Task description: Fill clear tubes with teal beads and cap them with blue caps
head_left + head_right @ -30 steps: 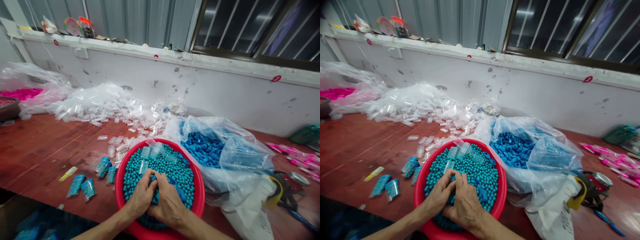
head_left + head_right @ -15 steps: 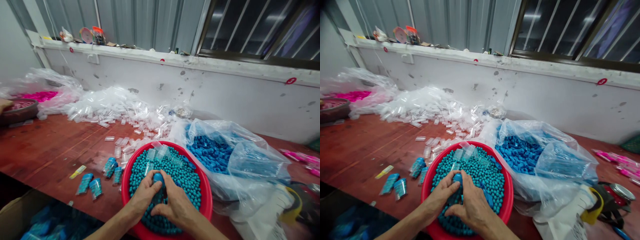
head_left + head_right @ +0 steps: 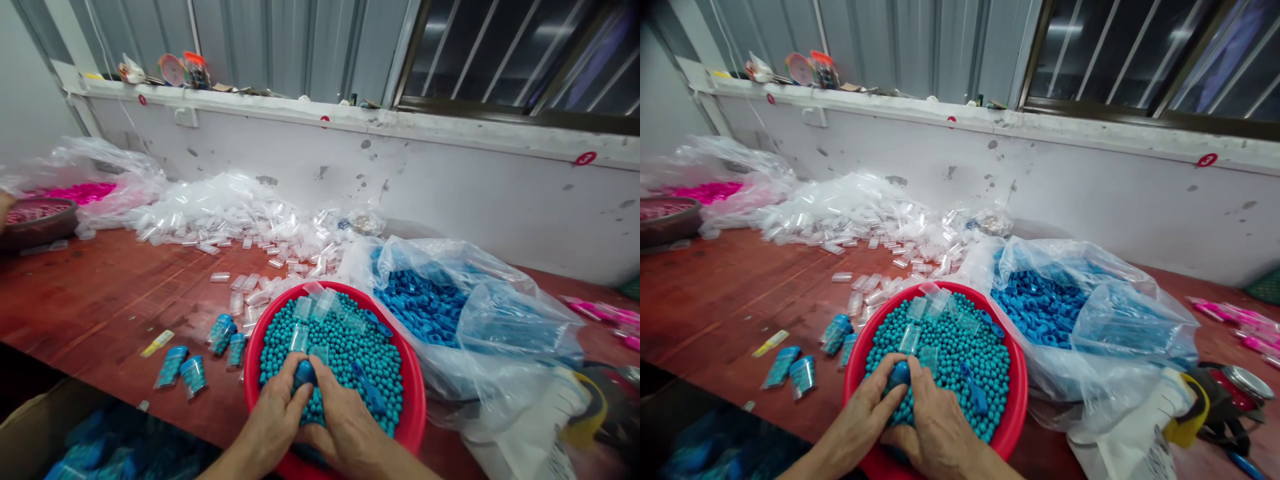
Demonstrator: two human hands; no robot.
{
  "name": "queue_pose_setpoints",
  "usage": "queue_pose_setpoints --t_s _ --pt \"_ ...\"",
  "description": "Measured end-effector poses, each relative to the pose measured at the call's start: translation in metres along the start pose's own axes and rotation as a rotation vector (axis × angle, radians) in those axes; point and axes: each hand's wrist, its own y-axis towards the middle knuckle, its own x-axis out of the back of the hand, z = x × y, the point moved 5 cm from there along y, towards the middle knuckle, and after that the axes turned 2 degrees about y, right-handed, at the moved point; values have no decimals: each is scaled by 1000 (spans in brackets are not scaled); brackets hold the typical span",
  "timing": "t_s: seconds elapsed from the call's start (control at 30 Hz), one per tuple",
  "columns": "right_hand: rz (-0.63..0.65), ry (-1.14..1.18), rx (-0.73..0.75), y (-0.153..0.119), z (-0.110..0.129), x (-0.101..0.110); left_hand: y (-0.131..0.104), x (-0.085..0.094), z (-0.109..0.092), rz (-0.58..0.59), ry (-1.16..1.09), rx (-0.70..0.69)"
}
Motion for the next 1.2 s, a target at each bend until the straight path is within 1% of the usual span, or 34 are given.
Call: queue_pose_setpoints --t_s 0.07,0.1,0.2,0.27,0.33,0.4,0.47,0.53,0.57,0.63,0.7,0.77,0.83,0.9,0.97,1.03,1.1,1.2 --pt "38 10 2 4 -5 9 -4 28 6 -64 147 -1" --pt "28 -1 -12 7 -10 15 -5 45 12 -124 232 15" --pt "-19 -79 -88 20 -31 33 -8 101 41 -341 538 142" --pt "-22 -153 -135 28 -43 39 -9 130 61 -440 742 214" --pt "-8 -229 -165 37 -49 39 -8 147 74 -504 912 210" --pt "32 -299 -168 45 -50 34 -7 152 76 -562 1025 138" --pt "97 -358 -154 51 -48 25 -8 146 67 -616 1046 39" --pt "155 -393 -146 53 -45 15 -9 132 52 -635 953 -67" --pt "172 -402 -148 52 -44 10 -8 123 43 -618 881 -119" --pt "183 -415 -155 49 -42 4 -5 100 28 -525 726 -196" --pt "187 -428 -157 44 -41 1 0 75 18 -396 598 -217" --pt "186 -422 -152 39 -43 2 7 52 13 -287 513 -189" --pt "178 -392 -148 35 -47 6 16 31 14 -159 470 -119" --pt "161 -353 -146 34 -54 11 27 10 18 11 477 -33" --pt "142 -315 -145 34 -61 15 38 -8 24 159 537 40" --pt "128 -277 -137 35 -65 17 51 -19 29 235 604 86" --pt "104 -233 -133 35 -67 23 62 -27 33 275 639 122" --pt "23 -184 -161 27 -72 46 75 -37 36 326 663 182"
